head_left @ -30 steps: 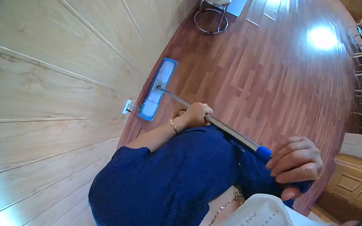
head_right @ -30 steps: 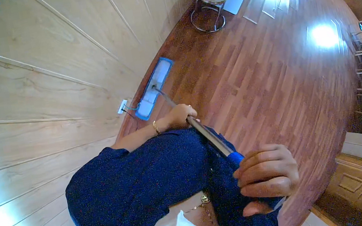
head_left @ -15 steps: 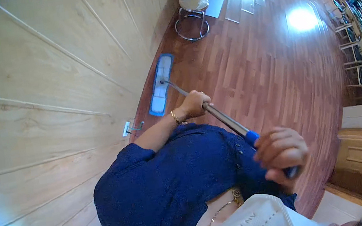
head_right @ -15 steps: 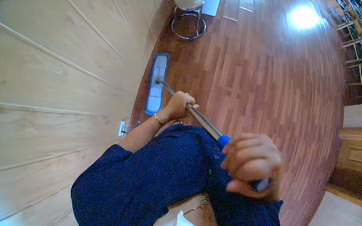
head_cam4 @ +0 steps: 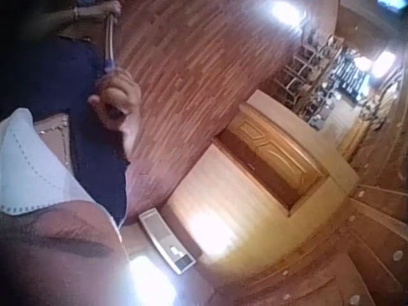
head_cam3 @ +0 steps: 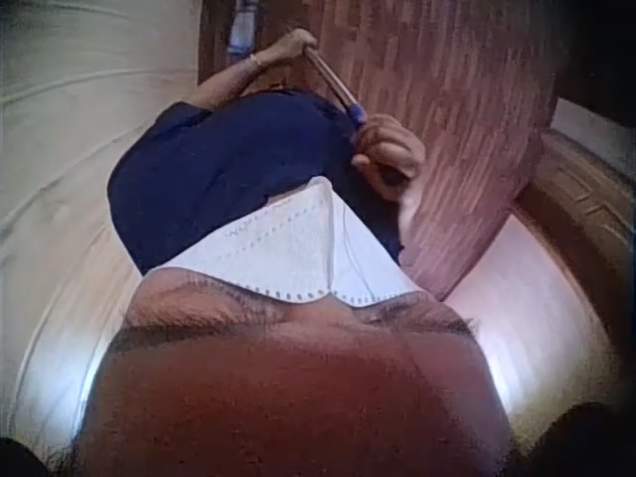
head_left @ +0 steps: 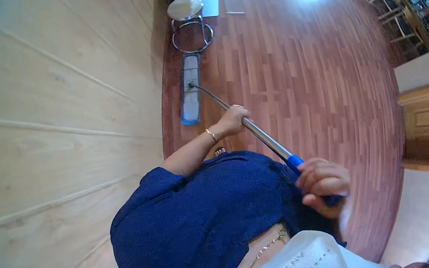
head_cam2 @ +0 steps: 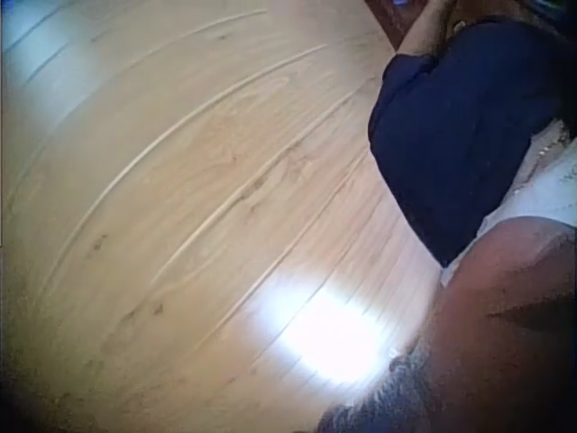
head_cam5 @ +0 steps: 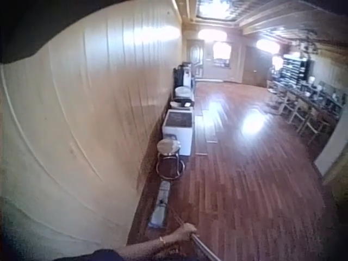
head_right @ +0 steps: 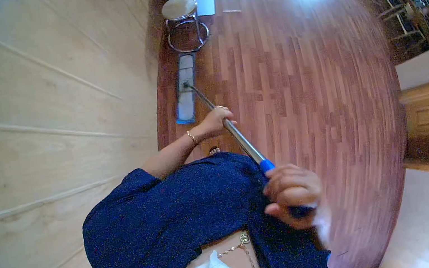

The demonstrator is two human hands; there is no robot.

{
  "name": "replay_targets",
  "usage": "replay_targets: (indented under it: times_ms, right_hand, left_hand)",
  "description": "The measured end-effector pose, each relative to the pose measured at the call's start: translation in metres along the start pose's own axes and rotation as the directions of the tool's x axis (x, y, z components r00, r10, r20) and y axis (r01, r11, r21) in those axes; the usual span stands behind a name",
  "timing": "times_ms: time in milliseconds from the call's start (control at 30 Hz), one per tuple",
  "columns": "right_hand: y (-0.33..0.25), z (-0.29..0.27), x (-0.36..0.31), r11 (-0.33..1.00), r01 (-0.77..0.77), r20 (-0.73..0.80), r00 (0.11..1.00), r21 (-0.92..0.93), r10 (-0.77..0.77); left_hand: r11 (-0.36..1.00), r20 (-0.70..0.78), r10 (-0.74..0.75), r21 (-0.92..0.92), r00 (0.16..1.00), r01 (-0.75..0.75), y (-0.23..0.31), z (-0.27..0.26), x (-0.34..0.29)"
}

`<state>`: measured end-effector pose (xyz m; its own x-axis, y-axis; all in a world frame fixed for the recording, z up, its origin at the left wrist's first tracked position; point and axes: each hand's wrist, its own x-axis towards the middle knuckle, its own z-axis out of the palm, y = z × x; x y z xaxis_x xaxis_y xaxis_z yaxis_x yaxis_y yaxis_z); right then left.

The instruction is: The recorder is mopping the wooden floor using a flat mop.

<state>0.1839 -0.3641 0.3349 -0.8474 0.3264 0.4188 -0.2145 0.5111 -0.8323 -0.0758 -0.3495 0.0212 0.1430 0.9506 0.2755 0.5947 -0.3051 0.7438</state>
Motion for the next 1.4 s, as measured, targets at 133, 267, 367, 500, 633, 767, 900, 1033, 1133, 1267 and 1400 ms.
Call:
replay_targets:
  times_ms: [133, 267, 367, 500, 633, 767, 900, 1033, 1133, 1267, 1400]
  right_hand:
    - [-0.042, -0.013, -0.003, 0.995, 0.036, 0.093, 0.995, -0.093, -0.027]
    - [-0.076, -0.016, -0.009, 0.959, 0.166, 0.224, 0.968, -0.232, -0.113]
    - [-0.107, -0.014, -0.014, 0.953, 0.144, 0.283, 0.957, -0.266, -0.065]
    - [-0.109, -0.010, -0.038, 0.972, 0.116, 0.278, 0.959, -0.203, -0.056]
    - [-0.099, -0.014, -0.066, 0.990, 0.097, 0.154, 0.985, -0.104, -0.081]
    - [-0.090, -0.021, -0.097, 0.992, 0.113, 0.091, 0.989, 0.050, -0.117]
    - [-0.055, -0.021, -0.102, 0.981, 0.190, -0.055, 0.981, 0.035, -0.188]
    - [-0.008, -0.034, -0.092, 0.971, 0.239, -0.171, 0.957, 0.010, -0.234]
    - [0.029, -0.043, -0.090, 0.966, 0.241, -0.325, 0.925, 0.093, -0.199]
    - [0.058, -0.051, -0.056, 0.982, 0.167, -0.529, 0.843, 0.084, -0.098]
    - [0.088, -0.065, -0.034, 0.998, 0.057, -0.483, 0.875, 0.007, -0.047]
  left_hand:
    - [0.966, 0.144, 0.057, -0.258, 0.988, -0.018, 0.042, 0.020, 0.020]
    - [0.944, 0.353, 0.185, -0.323, 0.917, -0.067, 0.087, 0.029, 0.033]
    - [0.902, 0.467, 0.350, -0.403, 0.812, -0.157, 0.105, 0.056, 0.045]
    - [0.879, 0.625, 0.434, -0.452, 0.649, -0.153, 0.118, 0.066, 0.055]
    - [0.893, 0.715, 0.442, -0.405, 0.542, -0.195, 0.127, 0.079, 0.075]
    - [0.918, 0.772, 0.394, -0.357, 0.498, -0.172, 0.128, 0.092, 0.081]
    - [0.898, 0.753, 0.440, -0.354, 0.490, -0.262, 0.108, 0.083, 0.108]
    - [0.924, 0.711, 0.380, -0.318, 0.592, -0.212, 0.076, 0.084, 0.135]
    - [0.898, 0.525, 0.437, -0.210, 0.730, -0.387, 0.041, 0.095, 0.159]
    - [0.953, 0.287, 0.215, 0.150, 0.934, -0.265, 0.019, 0.082, 0.176]
    - [0.979, 0.258, -0.092, 0.199, 0.962, 0.040, 0.004, 0.068, 0.182]
